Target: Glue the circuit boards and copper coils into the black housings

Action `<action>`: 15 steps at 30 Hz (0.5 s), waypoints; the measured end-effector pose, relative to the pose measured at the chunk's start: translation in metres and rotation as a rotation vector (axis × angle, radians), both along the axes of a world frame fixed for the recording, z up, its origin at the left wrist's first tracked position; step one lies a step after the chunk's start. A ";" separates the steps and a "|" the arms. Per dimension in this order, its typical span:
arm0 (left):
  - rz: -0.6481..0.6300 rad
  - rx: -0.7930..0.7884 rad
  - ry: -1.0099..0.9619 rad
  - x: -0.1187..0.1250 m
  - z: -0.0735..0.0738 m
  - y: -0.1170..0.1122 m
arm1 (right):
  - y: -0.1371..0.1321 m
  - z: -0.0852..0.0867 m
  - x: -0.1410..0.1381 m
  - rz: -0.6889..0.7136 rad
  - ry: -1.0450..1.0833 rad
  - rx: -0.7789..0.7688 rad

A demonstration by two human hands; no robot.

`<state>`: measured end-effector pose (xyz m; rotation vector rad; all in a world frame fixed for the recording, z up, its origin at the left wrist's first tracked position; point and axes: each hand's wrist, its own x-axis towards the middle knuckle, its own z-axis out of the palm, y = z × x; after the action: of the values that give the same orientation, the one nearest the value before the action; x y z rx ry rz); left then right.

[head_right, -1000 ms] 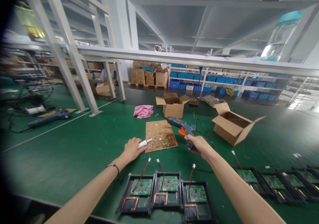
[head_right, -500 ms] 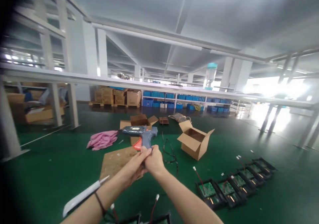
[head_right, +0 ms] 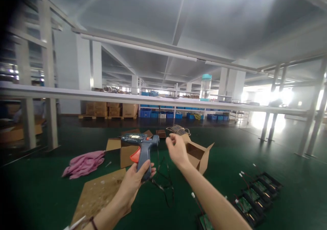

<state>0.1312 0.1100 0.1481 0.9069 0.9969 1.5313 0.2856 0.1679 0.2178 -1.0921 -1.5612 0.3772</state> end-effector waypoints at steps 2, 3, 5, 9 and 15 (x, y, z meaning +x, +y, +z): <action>0.025 -0.002 0.017 -0.006 0.001 -0.002 | 0.030 0.043 0.031 -0.189 -0.019 0.081; 0.041 0.003 0.038 -0.010 0.002 -0.004 | 0.046 0.065 0.045 -0.280 -0.027 0.118; 0.078 0.001 0.082 -0.017 0.004 -0.007 | 0.075 0.106 0.067 -0.440 -0.045 0.174; 0.114 -0.028 0.131 -0.027 0.008 -0.015 | 0.122 0.155 0.087 -0.625 -0.079 0.180; 0.091 -0.046 0.112 -0.031 0.015 -0.027 | 0.164 0.166 0.101 -0.695 -0.186 0.137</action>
<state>0.0999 0.0831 0.1630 0.9345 1.1629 1.5404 0.3862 0.3317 0.3841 -1.5030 -1.2387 -0.3045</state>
